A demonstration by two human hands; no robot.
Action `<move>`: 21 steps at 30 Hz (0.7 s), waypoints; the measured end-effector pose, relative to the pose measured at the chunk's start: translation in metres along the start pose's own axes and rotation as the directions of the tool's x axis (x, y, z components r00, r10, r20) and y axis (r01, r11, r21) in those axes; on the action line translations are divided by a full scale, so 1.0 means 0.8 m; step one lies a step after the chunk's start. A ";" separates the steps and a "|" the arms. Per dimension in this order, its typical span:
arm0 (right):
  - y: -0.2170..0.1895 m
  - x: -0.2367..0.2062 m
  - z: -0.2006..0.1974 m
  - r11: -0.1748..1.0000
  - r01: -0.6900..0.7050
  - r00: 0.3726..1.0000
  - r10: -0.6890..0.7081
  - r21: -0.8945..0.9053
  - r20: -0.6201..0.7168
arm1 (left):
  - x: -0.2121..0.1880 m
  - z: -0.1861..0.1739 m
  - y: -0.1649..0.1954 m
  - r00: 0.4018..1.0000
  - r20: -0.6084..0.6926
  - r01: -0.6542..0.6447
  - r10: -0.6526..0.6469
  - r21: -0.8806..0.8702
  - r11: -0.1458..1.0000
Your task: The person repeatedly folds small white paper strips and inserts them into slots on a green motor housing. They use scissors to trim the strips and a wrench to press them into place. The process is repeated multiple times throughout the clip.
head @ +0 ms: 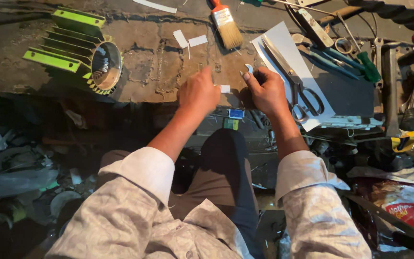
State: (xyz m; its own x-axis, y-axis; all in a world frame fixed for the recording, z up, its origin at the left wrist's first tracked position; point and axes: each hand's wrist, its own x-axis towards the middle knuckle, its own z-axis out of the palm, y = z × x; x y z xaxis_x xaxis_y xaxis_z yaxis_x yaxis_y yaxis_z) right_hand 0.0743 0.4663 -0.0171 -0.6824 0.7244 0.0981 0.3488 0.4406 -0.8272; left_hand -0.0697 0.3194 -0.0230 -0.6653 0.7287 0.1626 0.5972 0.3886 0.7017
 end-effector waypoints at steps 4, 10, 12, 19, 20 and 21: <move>0.002 -0.001 -0.001 1.000 0.019 1.000 -0.019 -0.011 -0.008 | -0.014 0.004 0.000 0.943 -0.013 -0.332 0.333 0.052 0.942; 0.003 -0.001 0.000 0.999 -0.009 1.000 0.009 0.042 -0.003 | -0.009 0.010 -0.008 0.920 0.027 -0.389 0.390 0.171 0.905; 0.005 0.000 0.000 0.998 -0.008 1.000 0.008 0.056 0.002 | -0.009 0.010 -0.012 0.922 0.010 -0.383 0.387 0.176 0.907; 0.006 -0.003 0.005 0.992 0.060 0.996 -0.068 -0.115 -0.065 | -0.039 0.013 0.000 0.892 -0.024 -0.433 0.451 0.245 0.868; 0.004 -0.005 0.006 0.979 0.096 0.990 -0.112 -0.179 -0.086 | -0.043 0.012 0.002 0.897 -0.021 -0.426 0.441 0.222 0.877; 0.002 -0.007 0.007 0.978 0.074 0.992 -0.093 -0.195 -0.090 | -0.046 0.011 0.004 0.903 -0.020 -0.418 0.430 0.199 0.886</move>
State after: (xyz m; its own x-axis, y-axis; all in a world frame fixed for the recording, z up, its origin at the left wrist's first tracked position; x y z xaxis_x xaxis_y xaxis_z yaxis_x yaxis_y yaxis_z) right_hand 0.0753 0.4603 -0.0222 -0.6512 0.7250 0.2241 0.4156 0.5878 -0.6940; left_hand -0.0393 0.2987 -0.0331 -0.3523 0.8138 0.4622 0.8967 0.1520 0.4158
